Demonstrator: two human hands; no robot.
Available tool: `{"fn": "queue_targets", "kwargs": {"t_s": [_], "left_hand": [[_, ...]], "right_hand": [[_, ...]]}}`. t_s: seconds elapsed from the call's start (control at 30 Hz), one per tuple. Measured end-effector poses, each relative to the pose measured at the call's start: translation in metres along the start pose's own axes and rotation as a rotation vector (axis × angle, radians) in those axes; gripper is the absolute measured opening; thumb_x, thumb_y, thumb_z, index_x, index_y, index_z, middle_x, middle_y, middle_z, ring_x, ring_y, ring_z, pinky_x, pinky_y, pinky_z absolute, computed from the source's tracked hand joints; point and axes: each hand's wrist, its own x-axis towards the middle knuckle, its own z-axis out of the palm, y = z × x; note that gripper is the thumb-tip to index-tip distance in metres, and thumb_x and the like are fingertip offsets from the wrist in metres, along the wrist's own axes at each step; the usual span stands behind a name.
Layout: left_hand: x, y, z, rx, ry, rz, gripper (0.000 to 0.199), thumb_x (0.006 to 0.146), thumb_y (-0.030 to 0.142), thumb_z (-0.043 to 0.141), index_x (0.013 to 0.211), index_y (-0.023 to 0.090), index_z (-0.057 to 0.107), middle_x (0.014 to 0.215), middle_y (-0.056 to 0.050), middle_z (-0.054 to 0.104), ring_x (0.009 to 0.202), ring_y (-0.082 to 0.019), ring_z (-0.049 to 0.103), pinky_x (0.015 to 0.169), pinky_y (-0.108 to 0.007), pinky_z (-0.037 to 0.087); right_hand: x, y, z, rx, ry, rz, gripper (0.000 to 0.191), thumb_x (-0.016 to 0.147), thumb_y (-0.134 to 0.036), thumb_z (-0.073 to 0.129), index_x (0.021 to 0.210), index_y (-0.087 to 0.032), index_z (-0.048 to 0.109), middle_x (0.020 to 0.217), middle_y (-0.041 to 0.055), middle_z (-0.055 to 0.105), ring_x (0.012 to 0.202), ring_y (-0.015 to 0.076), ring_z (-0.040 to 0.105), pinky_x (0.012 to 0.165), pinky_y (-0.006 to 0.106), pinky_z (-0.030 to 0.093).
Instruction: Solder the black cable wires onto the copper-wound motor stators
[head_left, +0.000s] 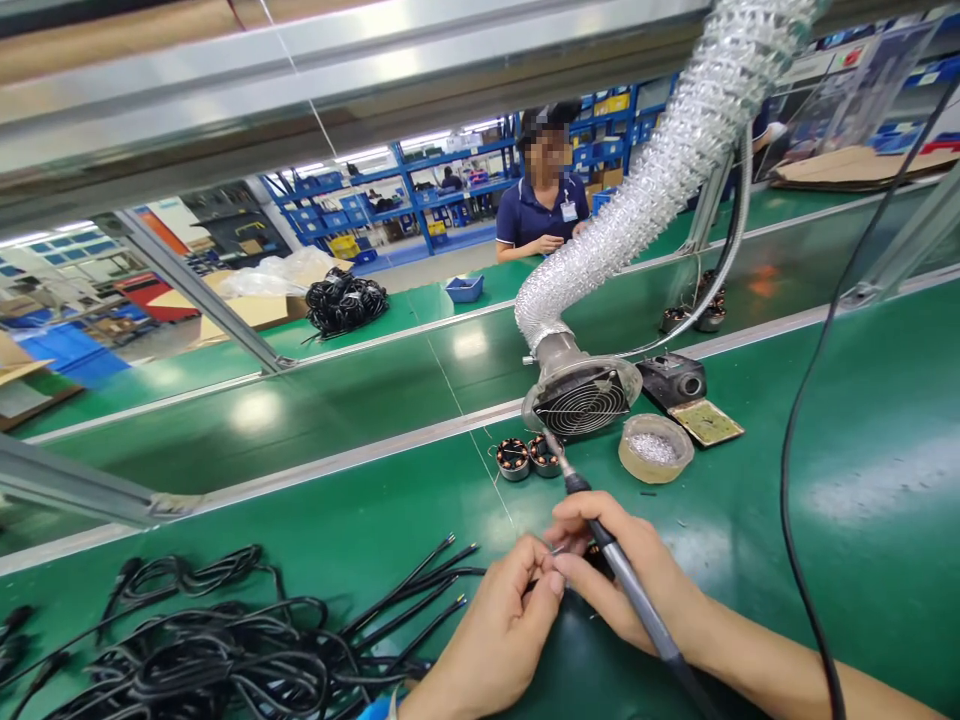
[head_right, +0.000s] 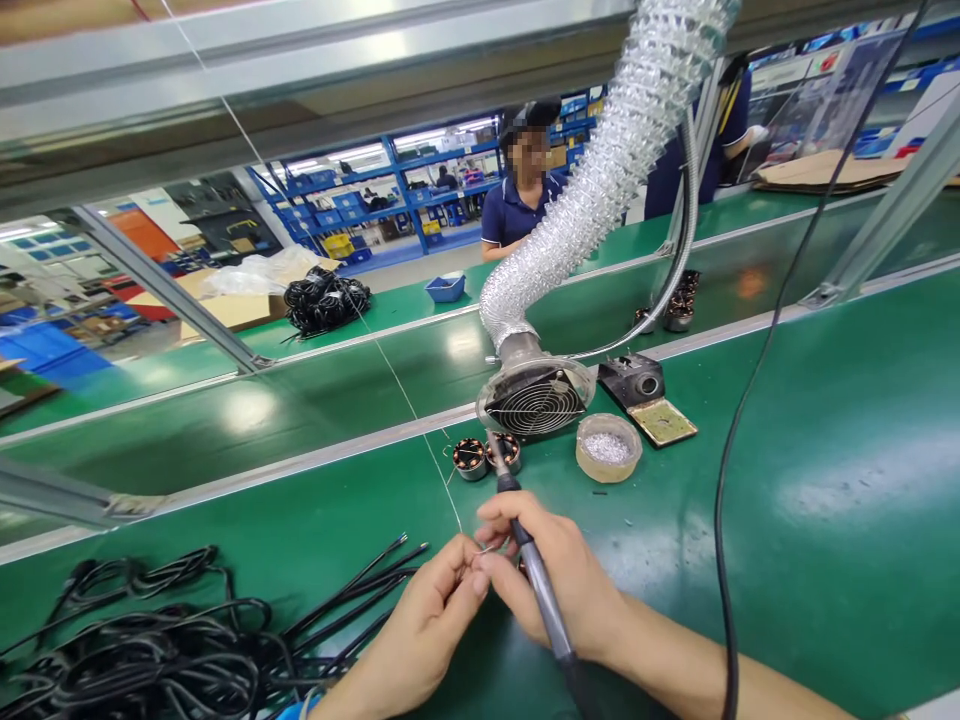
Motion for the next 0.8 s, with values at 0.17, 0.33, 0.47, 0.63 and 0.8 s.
{"fn": "queue_targets", "kwargs": {"t_s": [0.17, 0.33, 0.47, 0.63, 0.8], "left_hand": [[0.000, 0.006, -0.003, 0.130, -0.027, -0.020, 0.022, 0.098, 0.036, 0.043, 0.083, 0.021, 0.047, 0.075, 0.003, 0.048, 0.071, -0.015, 0.041, 0.065, -0.026, 0.031], [0.005, 0.005, -0.007, 0.007, -0.044, -0.039, 0.025, 0.097, 0.039, 0.046, 0.081, 0.020, 0.047, 0.069, 0.004, 0.046, 0.066, -0.014, 0.039, 0.062, -0.026, 0.030], [0.010, -0.004, -0.004, -0.327, -0.111, -0.077, 0.035, 0.090, 0.051, 0.056, 0.079, 0.020, 0.046, 0.059, 0.007, 0.040, 0.055, -0.010, 0.031, 0.054, -0.023, 0.025], [0.017, -0.009, 0.002, -0.513, -0.075, -0.211, 0.042, 0.080, 0.055, 0.067, 0.072, 0.020, 0.046, 0.053, 0.011, 0.030, 0.047, -0.007, 0.018, 0.047, -0.023, 0.013], [0.023, -0.007, 0.004, -0.487, 0.061, -0.241, 0.035, 0.077, 0.048, 0.065, 0.068, 0.020, 0.047, 0.051, 0.012, 0.028, 0.046, -0.006, 0.015, 0.047, -0.023, 0.012]], "right_hand": [[0.006, -0.001, -0.006, -0.057, -0.077, -0.082, 0.021, 0.090, -0.011, 0.050, 0.107, -0.023, 0.052, 0.079, -0.0022, 0.063, 0.067, 0.0106, 0.061, 0.062, 0.020, 0.050], [0.009, -0.003, -0.019, -0.144, -0.170, -0.209, 0.023, 0.091, -0.008, 0.048, 0.108, -0.023, 0.054, 0.083, -0.0001, 0.065, 0.072, 0.0125, 0.061, 0.064, 0.021, 0.050], [0.008, 0.000, -0.018, -0.148, -0.187, -0.251, 0.022, 0.091, -0.007, 0.047, 0.105, -0.022, 0.055, 0.081, -0.0003, 0.064, 0.071, 0.0128, 0.058, 0.063, 0.022, 0.048], [0.004, 0.013, -0.010, -0.170, -0.188, -0.365, 0.021, 0.095, -0.006, 0.045, 0.105, -0.021, 0.056, 0.084, 0.0013, 0.066, 0.067, 0.0132, 0.050, 0.063, 0.025, 0.045], [0.000, 0.019, -0.017, -0.185, -0.069, -0.319, 0.025, 0.094, -0.006, 0.048, 0.113, -0.018, 0.059, 0.081, 0.0021, 0.065, 0.068, 0.0144, 0.054, 0.062, 0.025, 0.047]]}}
